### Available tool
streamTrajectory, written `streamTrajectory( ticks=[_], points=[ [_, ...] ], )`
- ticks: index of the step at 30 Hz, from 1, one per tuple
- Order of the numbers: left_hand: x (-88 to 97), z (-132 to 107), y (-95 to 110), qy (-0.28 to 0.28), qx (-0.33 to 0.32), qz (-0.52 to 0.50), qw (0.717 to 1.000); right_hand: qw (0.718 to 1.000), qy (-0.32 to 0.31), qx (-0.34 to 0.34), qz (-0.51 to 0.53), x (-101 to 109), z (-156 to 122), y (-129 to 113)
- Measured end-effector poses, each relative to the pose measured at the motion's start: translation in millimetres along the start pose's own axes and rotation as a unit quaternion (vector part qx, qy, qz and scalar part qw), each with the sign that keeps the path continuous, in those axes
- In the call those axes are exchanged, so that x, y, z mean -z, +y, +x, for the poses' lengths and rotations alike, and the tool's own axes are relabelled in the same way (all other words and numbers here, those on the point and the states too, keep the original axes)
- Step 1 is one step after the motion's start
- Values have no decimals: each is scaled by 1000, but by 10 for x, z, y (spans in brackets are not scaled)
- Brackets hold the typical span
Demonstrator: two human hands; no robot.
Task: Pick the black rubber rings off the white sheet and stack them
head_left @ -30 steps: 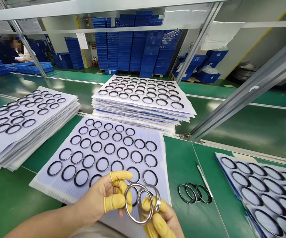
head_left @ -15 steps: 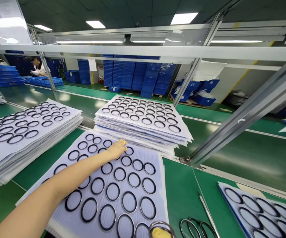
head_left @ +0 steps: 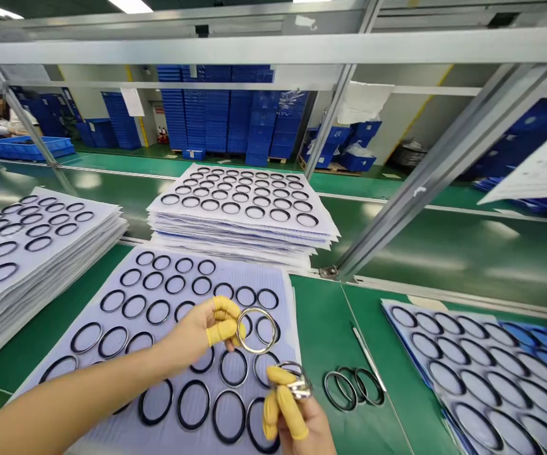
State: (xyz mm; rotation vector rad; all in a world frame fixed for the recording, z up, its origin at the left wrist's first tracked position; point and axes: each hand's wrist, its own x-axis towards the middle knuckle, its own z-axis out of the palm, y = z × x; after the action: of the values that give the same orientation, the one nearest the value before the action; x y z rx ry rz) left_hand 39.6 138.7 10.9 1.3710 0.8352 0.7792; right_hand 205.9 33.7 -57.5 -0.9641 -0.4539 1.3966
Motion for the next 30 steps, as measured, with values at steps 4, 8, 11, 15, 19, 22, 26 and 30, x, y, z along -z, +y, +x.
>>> streamTrajectory(
  ticks=[4,8,11,15,19,22,26,30],
  points=[
    [-169,-280,12,-6,23,-107,994,1000,-23,-6,9,-204,-59,-71],
    [-207,-380,-60,-20,30,-116,993,998,-43,-18,38,-259,-143,-154],
    [-213,-381,-60,-41,48,-153,986,998,-46,-16,41,-251,-181,-170],
    [-215,-353,-21,-59,82,-208,973,997,-66,-8,40,-235,-202,-143],
    [-203,-365,2,-61,115,-205,970,995,-97,6,35,-236,-208,-125],
    [-201,-390,20,-57,126,-198,970,993,-111,4,37,-242,-213,-130],
    [-207,-414,40,-59,113,-199,972,992,-115,-7,52,-242,-226,-133],
    [-197,-438,46,-64,93,-198,974,990,-121,-26,67,-227,-227,-107]
  ],
)
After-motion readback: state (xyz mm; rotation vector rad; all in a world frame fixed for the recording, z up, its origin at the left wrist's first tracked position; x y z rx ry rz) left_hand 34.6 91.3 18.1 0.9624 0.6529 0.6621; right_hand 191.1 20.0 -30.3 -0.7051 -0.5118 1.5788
